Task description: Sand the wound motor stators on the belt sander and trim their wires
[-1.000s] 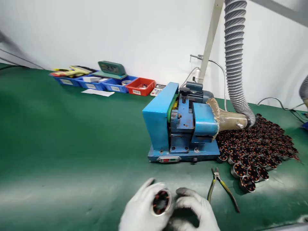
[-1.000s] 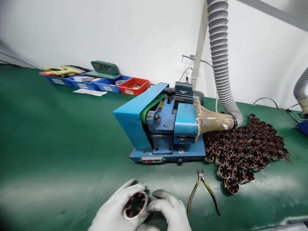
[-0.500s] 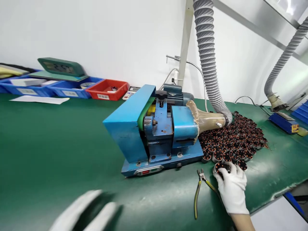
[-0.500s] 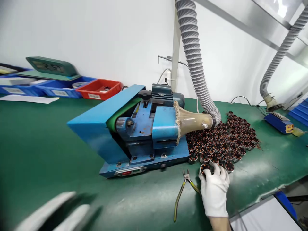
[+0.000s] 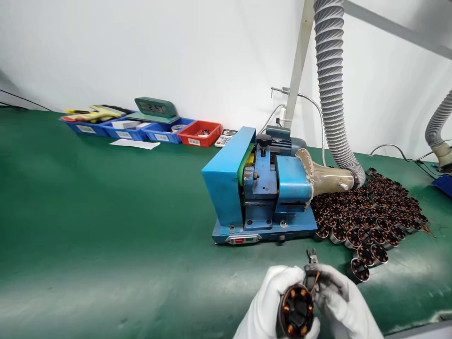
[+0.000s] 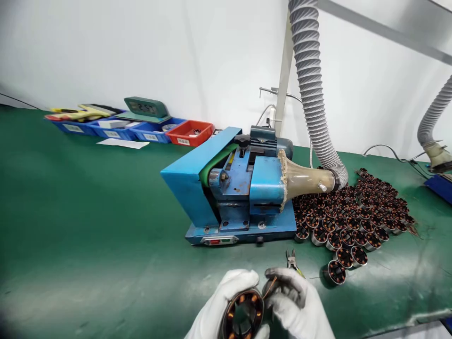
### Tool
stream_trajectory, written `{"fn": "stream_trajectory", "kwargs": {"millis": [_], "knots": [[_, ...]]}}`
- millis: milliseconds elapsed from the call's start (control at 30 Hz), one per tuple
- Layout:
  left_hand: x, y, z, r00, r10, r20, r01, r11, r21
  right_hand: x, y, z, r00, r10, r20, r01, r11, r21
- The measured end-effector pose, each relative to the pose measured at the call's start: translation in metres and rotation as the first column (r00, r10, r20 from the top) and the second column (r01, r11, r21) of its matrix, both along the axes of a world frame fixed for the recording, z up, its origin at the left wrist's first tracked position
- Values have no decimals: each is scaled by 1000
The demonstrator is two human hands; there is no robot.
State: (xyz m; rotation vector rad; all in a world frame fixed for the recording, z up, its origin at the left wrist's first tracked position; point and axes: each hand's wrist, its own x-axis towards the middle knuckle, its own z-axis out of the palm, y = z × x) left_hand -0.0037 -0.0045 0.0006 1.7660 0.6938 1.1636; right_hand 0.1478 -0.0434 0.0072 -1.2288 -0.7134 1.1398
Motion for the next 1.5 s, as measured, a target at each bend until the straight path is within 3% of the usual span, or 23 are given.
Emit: {"fn": "stream_trajectory", "kwargs": {"millis": [100,167,300,400,467,533,600,700,767,867,1033,1200,1367,1500], "knots": [[2,1,-2,993,21,-120,8,971,238,-9,10,-9,1000,12,-22,-10,998,66],[9,-1,-8,988,108,-114,-66,944,322,-9,18,-5,997,-48,-67,52,996,69],[22,-7,-15,974,224,20,-222,941,257,3,33,7,939,-191,-285,220,972,75],[26,-5,-14,962,270,39,-273,950,151,9,37,3,836,-357,-416,438,892,114],[28,2,-16,961,276,32,-277,959,60,3,35,-8,896,-340,-287,399,899,179],[33,11,-20,964,262,45,-261,965,-34,-8,33,-21,962,-272,-26,271,937,219],[41,22,-26,961,264,84,-252,959,-132,-19,34,-32,948,-250,197,209,956,207],[52,35,-32,947,300,119,-265,934,-240,-25,46,-41,896,-276,347,226,958,177],[58,43,-34,935,304,180,-222,902,-369,-23,61,-42,878,-280,387,232,958,168],[68,54,-31,881,328,341,-76,810,-582,-18,84,-36,871,-275,408,225,960,167],[82,72,-26,757,398,519,92,721,-687,-16,100,-14,897,-217,386,185,976,118],[87,74,-20,778,463,423,-63,729,-682,-17,101,-6,906,-228,358,210,974,88],[93,74,-6,689,506,518,127,620,-774,-14,102,0,891,-228,392,211,974,86],[77,56,-8,805,425,414,17,680,-733,-17,80,-10,865,-242,440,192,969,156]]}}
